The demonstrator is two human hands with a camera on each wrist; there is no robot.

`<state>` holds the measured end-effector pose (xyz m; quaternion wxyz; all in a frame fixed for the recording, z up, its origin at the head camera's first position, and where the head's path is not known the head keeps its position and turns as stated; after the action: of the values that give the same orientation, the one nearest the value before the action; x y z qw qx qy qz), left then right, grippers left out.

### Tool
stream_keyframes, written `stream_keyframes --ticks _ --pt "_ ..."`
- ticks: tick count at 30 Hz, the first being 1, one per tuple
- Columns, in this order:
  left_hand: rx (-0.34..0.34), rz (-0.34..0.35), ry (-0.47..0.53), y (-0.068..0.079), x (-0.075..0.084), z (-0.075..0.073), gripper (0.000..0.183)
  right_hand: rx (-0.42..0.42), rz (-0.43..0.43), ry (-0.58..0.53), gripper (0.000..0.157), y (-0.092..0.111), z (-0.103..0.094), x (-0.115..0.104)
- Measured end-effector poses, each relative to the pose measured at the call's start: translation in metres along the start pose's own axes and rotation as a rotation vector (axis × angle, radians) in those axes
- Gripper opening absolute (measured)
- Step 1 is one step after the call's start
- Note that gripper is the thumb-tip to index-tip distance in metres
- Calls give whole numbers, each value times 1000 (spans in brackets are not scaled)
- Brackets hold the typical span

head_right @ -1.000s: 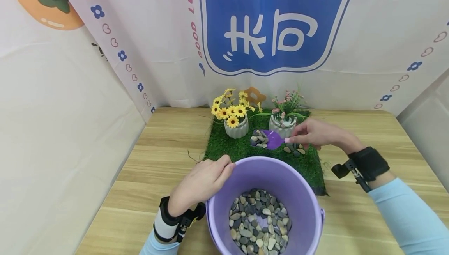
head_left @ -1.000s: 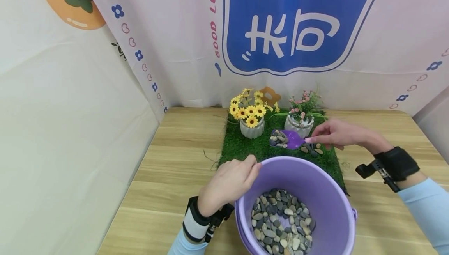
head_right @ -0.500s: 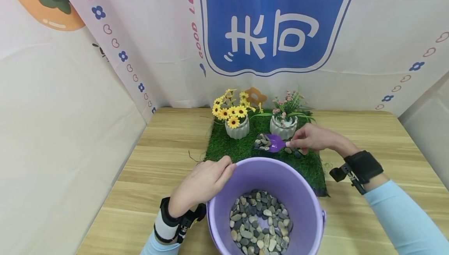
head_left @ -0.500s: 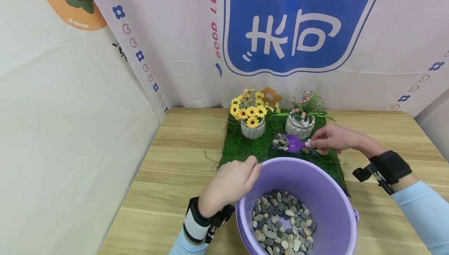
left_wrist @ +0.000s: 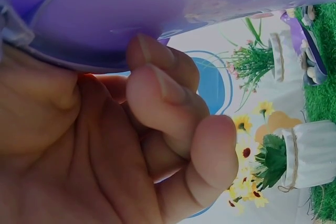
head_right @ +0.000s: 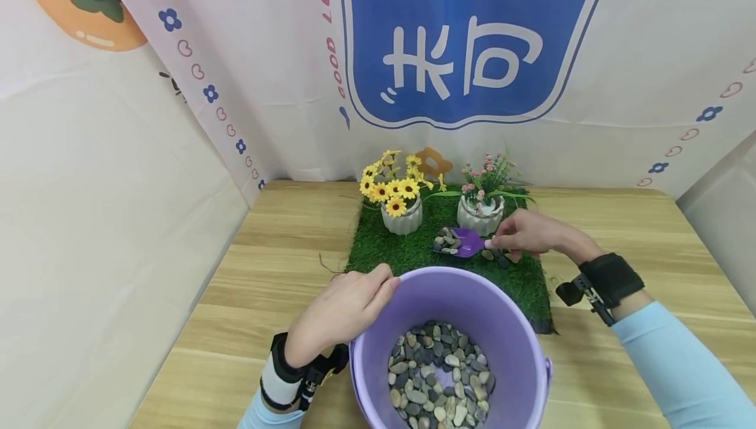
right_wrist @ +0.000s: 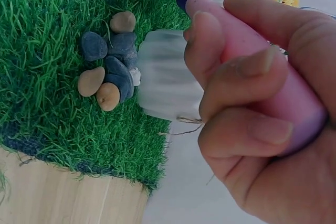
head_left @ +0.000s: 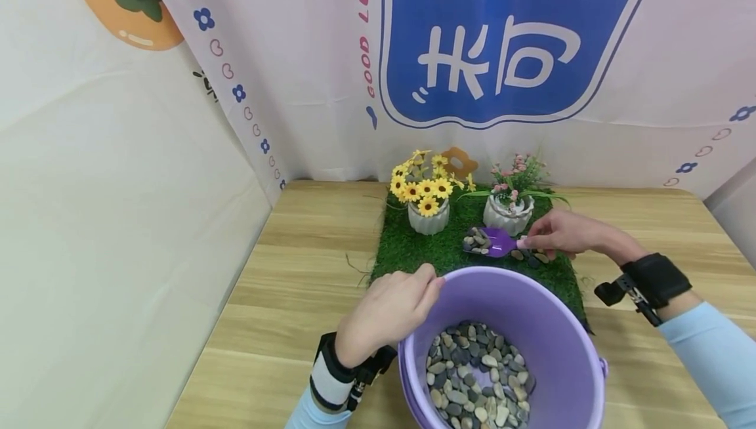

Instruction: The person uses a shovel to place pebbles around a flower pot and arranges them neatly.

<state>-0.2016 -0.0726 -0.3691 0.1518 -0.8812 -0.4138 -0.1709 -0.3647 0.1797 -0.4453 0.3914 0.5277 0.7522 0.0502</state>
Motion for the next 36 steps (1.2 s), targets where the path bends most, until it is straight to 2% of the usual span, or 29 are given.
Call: stream_keyframes --ticks 10,25,30,36 --pt "-2 8 -9 -1 2 1 29 3 40 -7 37 2 -3 6" --pt "17 10 -17 0 1 -1 27 2 27 -23 36 8 -6 19" --pt "19 14 -18 -1 2 0 27 5 54 9 37 10 -9 18" --pt "15 12 -24 -1 1 0 27 33 40 66 35 13 -12 17"
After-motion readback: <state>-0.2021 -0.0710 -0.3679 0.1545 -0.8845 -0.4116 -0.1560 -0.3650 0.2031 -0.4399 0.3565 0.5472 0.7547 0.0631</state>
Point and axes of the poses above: each hand's wrist, its own y-axis away from the middle knuckle, its own z-axis out of the palm, x = y × z, the point moved 8 cm from there along -y, towards the middle knuckle, and after that the axes turned 11 degrees about z, right-handed, at the moved point
